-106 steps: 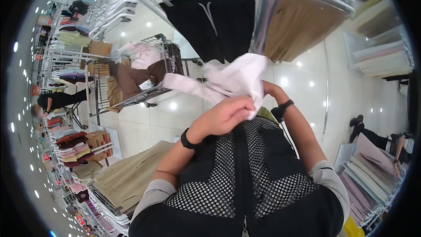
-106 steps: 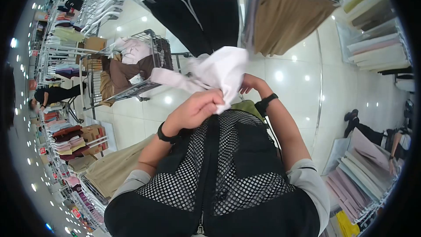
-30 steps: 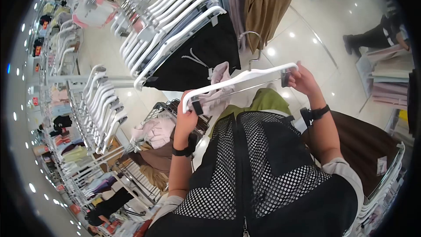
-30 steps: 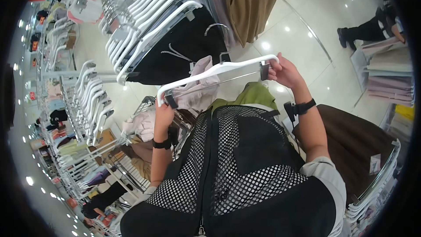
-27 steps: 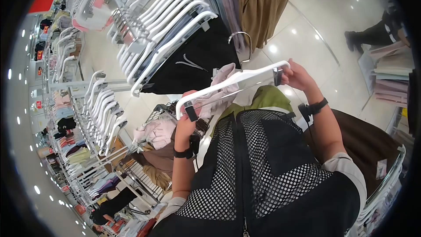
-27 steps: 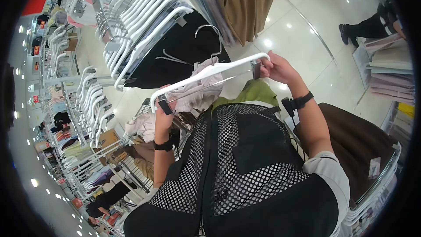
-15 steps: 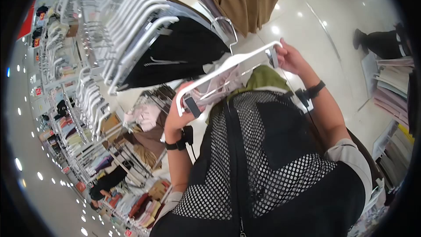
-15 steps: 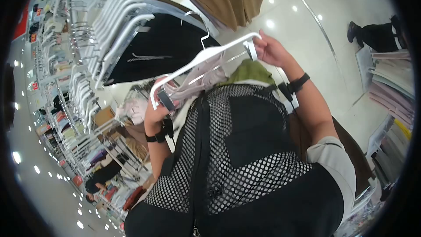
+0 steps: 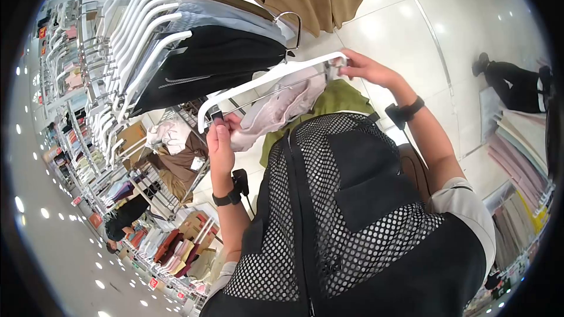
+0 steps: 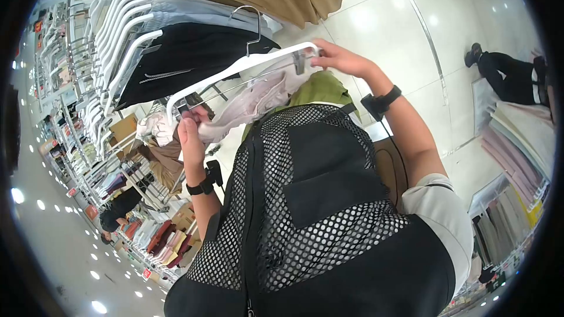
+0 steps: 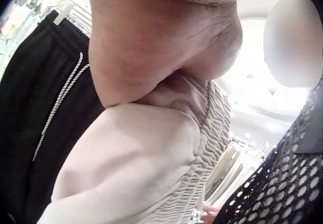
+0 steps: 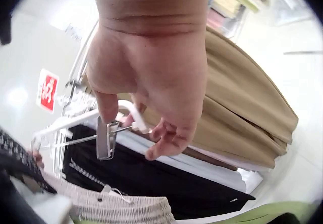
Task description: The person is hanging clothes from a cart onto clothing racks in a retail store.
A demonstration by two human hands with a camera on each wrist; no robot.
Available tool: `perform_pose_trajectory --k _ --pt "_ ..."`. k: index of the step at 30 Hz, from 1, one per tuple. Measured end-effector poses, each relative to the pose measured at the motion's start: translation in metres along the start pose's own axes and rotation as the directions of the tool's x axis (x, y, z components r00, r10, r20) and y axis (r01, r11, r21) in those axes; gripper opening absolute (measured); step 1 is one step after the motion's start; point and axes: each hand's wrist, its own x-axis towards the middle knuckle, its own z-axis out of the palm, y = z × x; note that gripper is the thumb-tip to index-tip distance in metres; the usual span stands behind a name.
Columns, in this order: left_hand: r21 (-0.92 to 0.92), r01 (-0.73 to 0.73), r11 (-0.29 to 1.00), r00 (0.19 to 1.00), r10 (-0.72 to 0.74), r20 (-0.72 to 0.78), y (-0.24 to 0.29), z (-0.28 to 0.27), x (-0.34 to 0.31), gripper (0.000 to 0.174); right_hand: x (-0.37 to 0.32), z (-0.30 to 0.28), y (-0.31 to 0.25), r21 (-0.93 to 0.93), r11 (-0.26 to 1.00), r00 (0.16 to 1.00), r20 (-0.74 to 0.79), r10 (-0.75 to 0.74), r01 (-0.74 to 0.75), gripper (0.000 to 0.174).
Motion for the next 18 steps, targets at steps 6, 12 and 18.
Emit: perform_pose_trajectory --k 6,12,18 --pt "0.063 -0.018 0.998 0.999 0.02 -0.031 0.01 0.036 0.003 0.021 0.012 0.026 -0.078 -0.732 0.521 0.771 0.009 -0.636 0.439 0.046" --pt "0.213 -0.054 0.976 0.985 0.017 0.172 0.023 0.042 0.026 0.028 0.027 0.085 -0.135 -0.505 0.539 0.715 0.263 -0.648 0.674 0.05" --pt "0.104 -0.182 0.978 0.958 0.152 0.243 0.021 0.056 0.044 0.027 0.037 0.11 -0.124 -0.399 0.635 0.747 0.275 -0.605 0.661 0.033"
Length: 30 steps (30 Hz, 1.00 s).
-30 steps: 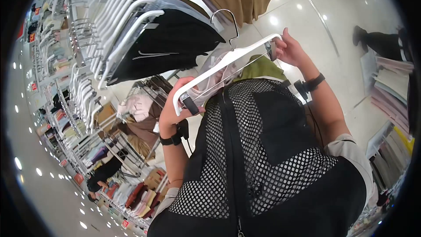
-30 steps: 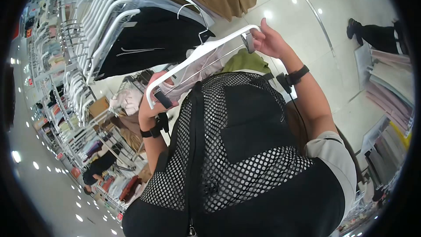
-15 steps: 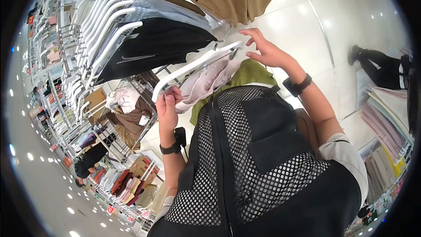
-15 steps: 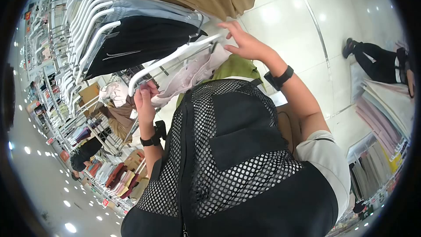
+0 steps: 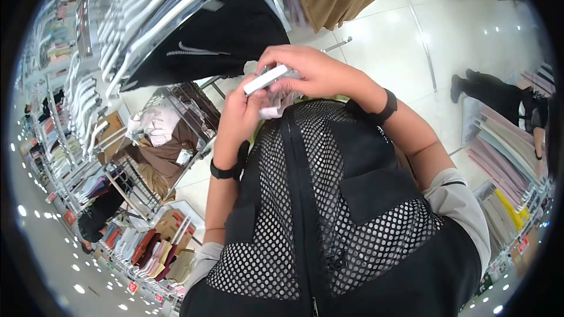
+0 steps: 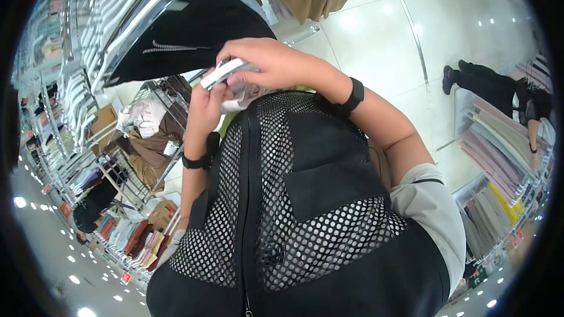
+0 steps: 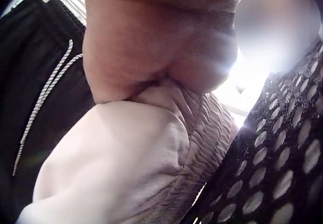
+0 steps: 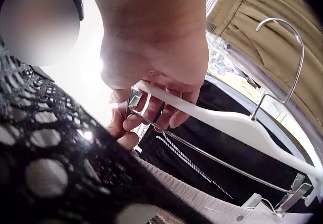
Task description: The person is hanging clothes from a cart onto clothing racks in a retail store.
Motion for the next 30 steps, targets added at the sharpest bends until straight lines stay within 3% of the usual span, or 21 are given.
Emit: perform_pose_trajectory --k 2,4,5,6,8,9,10,12,14,17,18,20,22,26,30 --pt "0.065 -0.017 0.998 0.998 0.014 0.055 -0.002 -0.007 0.005 0.023 -0.001 0.005 0.0 -0.041 0.994 0.993 -0.069 0.099 -0.102 0.029" --pt "0.143 -0.059 0.988 0.998 0.055 0.026 -0.008 -0.011 0.005 0.023 -0.002 0.0 0.001 -0.05 0.997 0.989 -0.139 0.058 -0.065 0.03" --pt "0.067 0.009 0.998 0.989 -0.018 0.145 -0.004 -0.019 0.006 0.023 -0.006 0.001 0.0 -0.025 0.992 0.971 -0.211 0.114 -0.122 0.029" --pt "0.084 -0.018 0.996 0.985 0.003 0.174 -0.013 -0.025 0.007 0.025 -0.008 -0.001 0.001 -0.002 0.985 0.945 -0.282 0.166 -0.173 0.029" --pt "0.244 0.078 0.967 0.941 -0.152 0.301 -0.022 -0.042 0.004 0.032 -0.016 -0.012 -0.001 0.029 0.948 0.917 -0.248 0.313 -0.316 0.031" --pt "0.223 0.074 0.972 0.956 -0.133 0.262 -0.024 -0.042 -0.002 0.042 -0.019 -0.015 0.002 -0.062 0.949 0.926 -0.25 0.284 -0.308 0.03" --pt "0.218 0.076 0.973 0.961 -0.13 0.246 -0.033 -0.044 -0.008 0.042 -0.024 -0.017 0.004 -0.031 0.943 0.92 -0.231 0.316 -0.331 0.029" --pt "0.341 0.051 0.939 0.953 -0.147 0.265 -0.056 -0.052 -0.021 0.042 -0.028 -0.019 0.006 -0.173 0.949 0.947 -0.236 0.219 -0.263 0.028" --pt "0.401 0.093 0.911 0.935 -0.218 0.279 -0.06 -0.054 -0.022 0.038 -0.03 -0.024 0.012 -0.186 0.949 0.952 -0.221 0.21 -0.252 0.028" --pt "0.381 -0.005 0.925 0.996 -0.031 0.088 -0.061 -0.045 -0.027 0.031 -0.029 -0.024 0.013 -0.171 0.961 0.961 -0.206 0.183 -0.219 0.028" --pt "0.388 -0.001 0.922 0.996 -0.032 0.077 -0.057 -0.048 -0.029 0.031 -0.02 -0.02 0.01 -0.151 0.975 0.968 -0.212 0.131 -0.165 0.027" --pt "0.272 -0.062 0.96 0.998 0.061 0.012 -0.044 -0.038 -0.027 0.032 -0.014 -0.022 0.004 -0.159 0.977 0.981 -0.154 0.117 -0.142 0.025" --pt "0.271 -0.052 0.961 0.998 0.056 -0.008 -0.038 -0.032 -0.025 0.031 -0.005 -0.021 0.0 -0.174 0.979 0.99 -0.104 0.094 -0.111 0.023" --pt "0.258 -0.139 0.956 0.976 0.177 -0.127 -0.013 -0.025 -0.026 0.025 0.011 -0.011 -0.005 -0.098 0.99 0.994 -0.022 0.103 -0.104 0.023" --pt "0.231 -0.192 0.954 0.952 0.238 -0.19 -0.004 -0.023 -0.028 0.022 0.015 -0.005 0.0 0.041 0.994 0.994 0.05 0.1 -0.103 0.017"
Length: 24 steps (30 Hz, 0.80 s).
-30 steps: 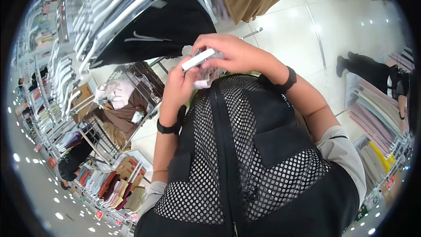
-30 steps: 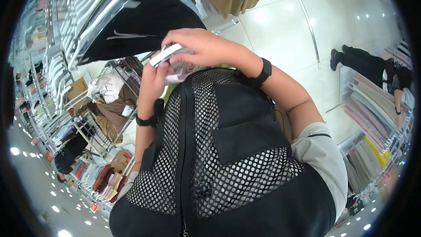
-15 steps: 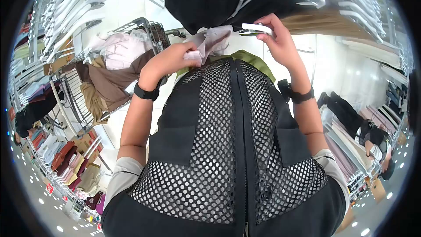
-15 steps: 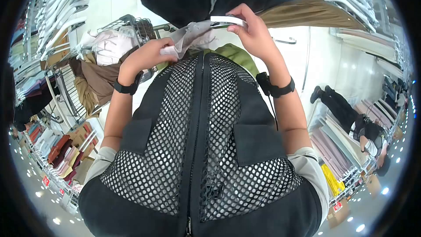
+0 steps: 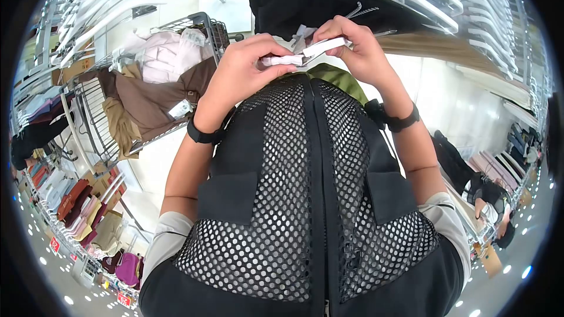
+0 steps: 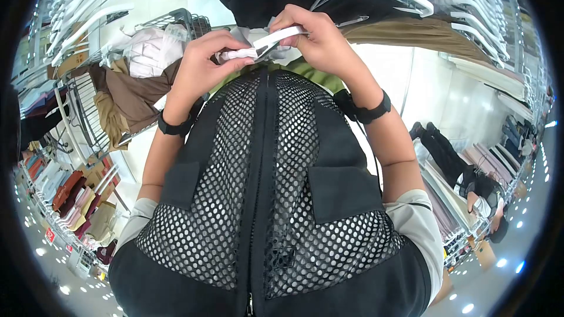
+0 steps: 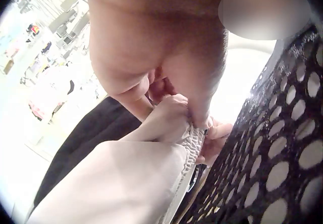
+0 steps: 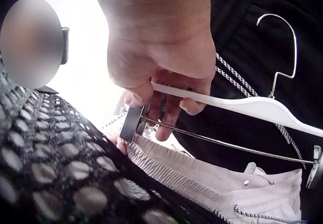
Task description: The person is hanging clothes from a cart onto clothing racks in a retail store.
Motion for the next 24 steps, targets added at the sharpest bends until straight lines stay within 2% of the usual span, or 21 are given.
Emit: perform_pose_trajectory --k 2,5,9,12,14,15,16,18,19,20,22,23,24 --pt "-0.012 -0.02 1.0 0.999 0.019 -0.044 0.001 -0.004 0.001 0.021 0.006 -0.003 -0.003 0.007 1.0 1.0 0.009 -0.028 0.028 0.024" --pt "0.034 -0.038 0.999 0.998 0.04 -0.045 -0.004 -0.001 -0.001 0.019 0.005 -0.006 0.003 0.026 1.0 0.998 0.055 0.006 -0.007 0.017" --pt "-0.062 -0.003 0.998 0.999 0.0 -0.045 -0.001 0.011 0.0 0.02 0.003 0.003 0.007 0.002 1.0 0.999 0.025 -0.03 0.03 0.019" --pt "-0.093 -0.014 0.996 0.999 0.011 -0.034 -0.004 0.016 0.005 0.025 -0.002 0.002 0.008 0.079 0.997 1.0 0.013 -0.007 0.006 0.021" --pt "-0.073 0.056 0.996 0.998 -0.056 0.002 -0.003 0.015 0.011 0.027 -0.004 0.002 0.004 0.09 0.992 0.996 0.028 0.089 -0.091 0.023" --pt "-0.081 0.145 0.986 0.989 -0.141 0.051 0.001 0.014 0.013 0.03 -0.007 0.004 0.006 0.093 0.992 0.996 0.019 0.088 -0.09 0.023" --pt "-0.074 0.138 0.988 0.99 -0.134 0.054 -0.005 0.02 0.015 0.03 -0.009 0.008 0.011 0.099 0.989 0.993 0.043 0.11 -0.114 0.023" --pt "0.151 -0.168 0.974 0.986 0.168 0.017 -0.02 0.036 0.017 0.035 -0.01 0.013 0.019 0.112 0.98 0.984 0.095 0.152 -0.162 0.024" --pt "0.143 0.16 0.977 0.928 -0.198 0.316 -0.003 0.021 0.023 0.038 -0.008 0.016 0.017 0.018 0.989 0.983 0.114 0.146 -0.149 0.026" --pt "0.149 0.158 0.976 0.926 -0.199 0.32 -0.004 0.022 0.023 0.038 -0.008 0.017 0.018 0.022 0.989 0.984 0.108 0.142 -0.145 0.026" --pt "0.222 0.252 0.942 0.898 -0.313 0.308 -0.012 0.027 0.023 0.033 -0.008 0.018 0.022 -0.004 0.982 0.978 0.093 0.189 -0.19 0.031" --pt "0.262 0.21 0.942 0.92 -0.281 0.273 -0.021 0.029 0.023 0.03 -0.011 0.022 0.032 -0.007 0.999 0.999 -0.019 0.049 -0.049 0.036" --pt "0.269 0.218 0.938 0.917 -0.291 0.271 -0.027 0.03 0.021 0.03 -0.013 0.019 0.038 0.005 0.999 0.999 -0.016 0.046 -0.046 0.036"
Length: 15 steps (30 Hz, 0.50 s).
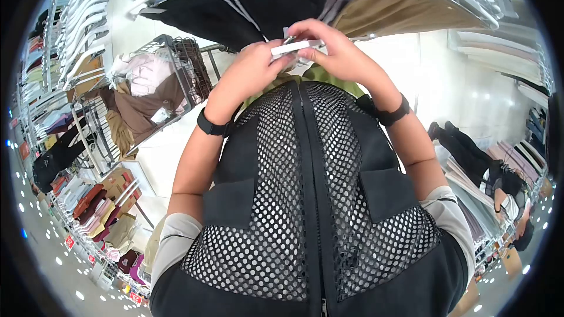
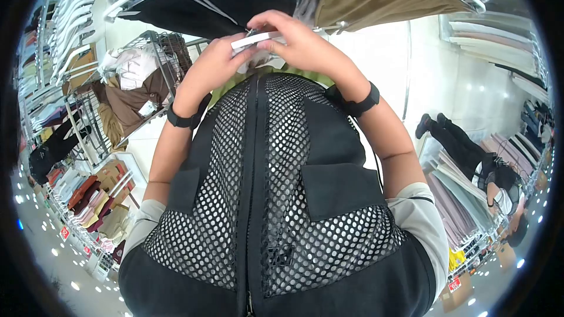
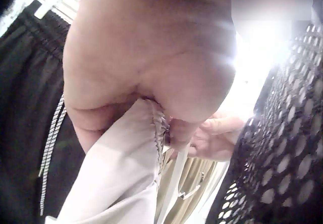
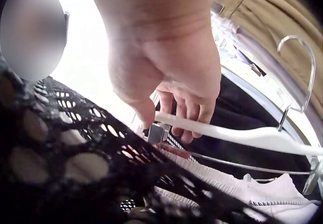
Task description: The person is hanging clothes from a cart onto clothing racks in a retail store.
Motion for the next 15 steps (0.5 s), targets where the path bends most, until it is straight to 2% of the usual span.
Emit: perform_pose_trajectory --k 2,3,4,5,6,7,8,9,10,12,13,14,15 --pt "-0.036 0.074 0.997 0.996 -0.076 -0.038 -0.01 0.005 0.0 0.031 -0.007 -0.015 0.015 -0.049 0.998 0.995 -0.087 -0.054 0.05 0.033" --pt "-0.006 0.007 1.0 0.991 -0.007 -0.137 -0.018 0.011 -0.005 0.032 -0.013 -0.027 0.028 0.008 0.999 0.998 -0.042 0.044 -0.044 0.023" --pt "0.001 0.025 1.0 0.99 -0.025 -0.142 -0.015 0.009 -0.011 0.032 -0.018 -0.038 0.04 0.025 0.999 0.999 -0.032 0.037 -0.036 0.023" --pt "-0.067 0.134 0.989 0.977 -0.143 -0.159 -0.007 0.007 -0.018 0.033 -0.023 -0.05 0.053 0.078 0.975 0.971 0.138 0.195 -0.207 0.021" --pt "-0.143 0.231 0.962 0.952 -0.254 -0.17 -0.001 -0.006 -0.04 0.034 -0.024 -0.048 0.049 0.09 0.921 0.89 0.31 0.335 -0.378 0.021" --pt "-0.194 0.177 0.965 0.945 -0.222 -0.24 0.003 -0.003 -0.05 0.033 -0.032 -0.053 0.063 0.099 0.925 0.89 0.324 0.32 -0.368 0.021" --pt "-0.186 0.187 0.965 0.939 -0.231 -0.254 0.012 -0.001 -0.06 0.033 -0.04 -0.053 0.082 0.029 0.919 0.882 0.295 0.367 -0.392 0.023" --pt "-0.266 0.175 0.948 0.921 -0.254 -0.297 0.02 -0.001 -0.071 0.032 -0.043 -0.052 0.098 -0.045 0.911 0.876 0.259 0.408 -0.411 0.025" --pt "-0.347 0.158 0.925 0.899 -0.28 -0.336 0.028 0.0 -0.082 0.032 -0.046 -0.051 0.108 -0.141 0.909 0.878 0.237 0.416 -0.393 0.025" --pt "-0.346 0.199 0.917 0.871 -0.327 -0.366 0.045 0.002 -0.103 0.03 -0.052 -0.044 0.143 -0.287 0.909 0.913 0.186 0.363 -0.303 0.029" --pt "-0.404 0.155 0.901 0.831 -0.34 -0.44 0.042 0.002 -0.118 0.03 -0.047 -0.032 0.16 -0.281 0.912 0.908 0.208 0.363 -0.3 0.029" --pt "-0.455 0.105 0.884 0.782 -0.356 -0.511 0.044 0.006 -0.128 0.03 -0.041 -0.026 0.18 -0.242 0.908 0.921 0.106 0.374 -0.341 0.033" --pt "-0.496 0.012 0.868 0.78 -0.319 -0.538 0.052 0.004 -0.132 0.032 -0.035 -0.019 0.198 -0.202 0.903 0.922 0.002 0.388 -0.38 0.038"
